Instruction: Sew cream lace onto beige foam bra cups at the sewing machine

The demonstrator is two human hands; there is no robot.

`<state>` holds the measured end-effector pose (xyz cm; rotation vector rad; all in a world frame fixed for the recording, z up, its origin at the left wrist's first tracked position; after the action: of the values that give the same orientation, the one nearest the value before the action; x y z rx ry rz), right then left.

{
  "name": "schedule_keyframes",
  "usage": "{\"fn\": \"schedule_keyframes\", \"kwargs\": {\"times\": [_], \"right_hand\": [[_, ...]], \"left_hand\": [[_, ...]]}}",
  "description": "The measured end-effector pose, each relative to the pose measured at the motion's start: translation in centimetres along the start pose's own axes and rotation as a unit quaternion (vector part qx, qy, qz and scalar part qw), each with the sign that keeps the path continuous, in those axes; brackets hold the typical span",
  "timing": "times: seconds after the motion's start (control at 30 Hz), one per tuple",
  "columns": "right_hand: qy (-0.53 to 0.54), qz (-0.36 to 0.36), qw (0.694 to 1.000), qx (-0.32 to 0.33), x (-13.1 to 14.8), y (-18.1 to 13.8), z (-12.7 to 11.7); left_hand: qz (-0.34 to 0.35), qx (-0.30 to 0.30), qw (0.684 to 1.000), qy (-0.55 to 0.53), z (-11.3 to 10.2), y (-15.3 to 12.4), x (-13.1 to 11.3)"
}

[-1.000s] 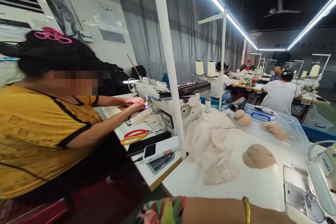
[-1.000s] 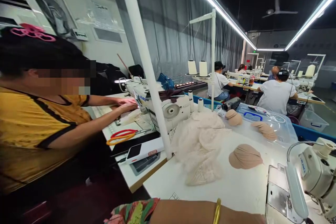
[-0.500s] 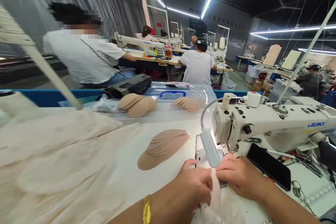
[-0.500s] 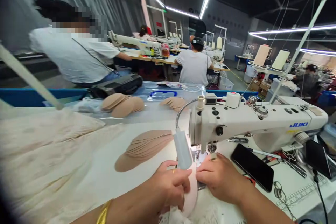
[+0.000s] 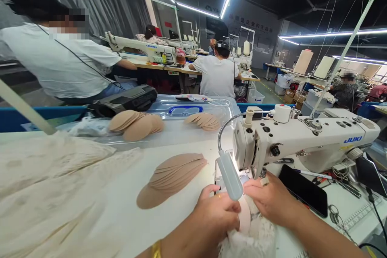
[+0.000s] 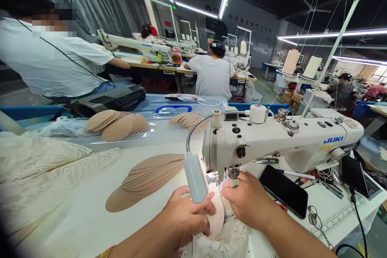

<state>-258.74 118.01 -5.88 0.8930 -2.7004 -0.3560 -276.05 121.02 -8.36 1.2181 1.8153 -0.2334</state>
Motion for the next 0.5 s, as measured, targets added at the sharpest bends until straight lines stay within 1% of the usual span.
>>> {"fn": "schedule_keyframes", "kwargs": {"times": [0.1, 0.33, 0.5], "right_hand": [[-0.004, 0.002, 1.0, 0.008, 0.0, 0.1, 0.0], [-0.022, -0.003, 1.0, -0.001, 0.2, -0.1, -0.2], [-0.049, -0.001, 0.999, -0.01, 0.2, -0.2, -0.1]], "left_hand": [[-0.002, 0.016, 1.0, 0.027, -0.4, 0.1, -0.7], [0.014, 0.043, 0.997, 0.062, -0.2, 0.1, -0.8], [0.018, 0.071, 0.993, 0.095, -0.8, 0.2, -2.1]]}}
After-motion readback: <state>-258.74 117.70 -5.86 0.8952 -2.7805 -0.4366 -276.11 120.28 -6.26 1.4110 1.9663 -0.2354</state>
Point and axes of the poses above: each hand's wrist, its own y-axis towards the middle knuckle, its own z-axis out of the palm, x = y × z, the point moved 5 cm from there along y, towards the middle knuckle, and after that the axes turned 6 degrees about x, right-handed, at the moved point
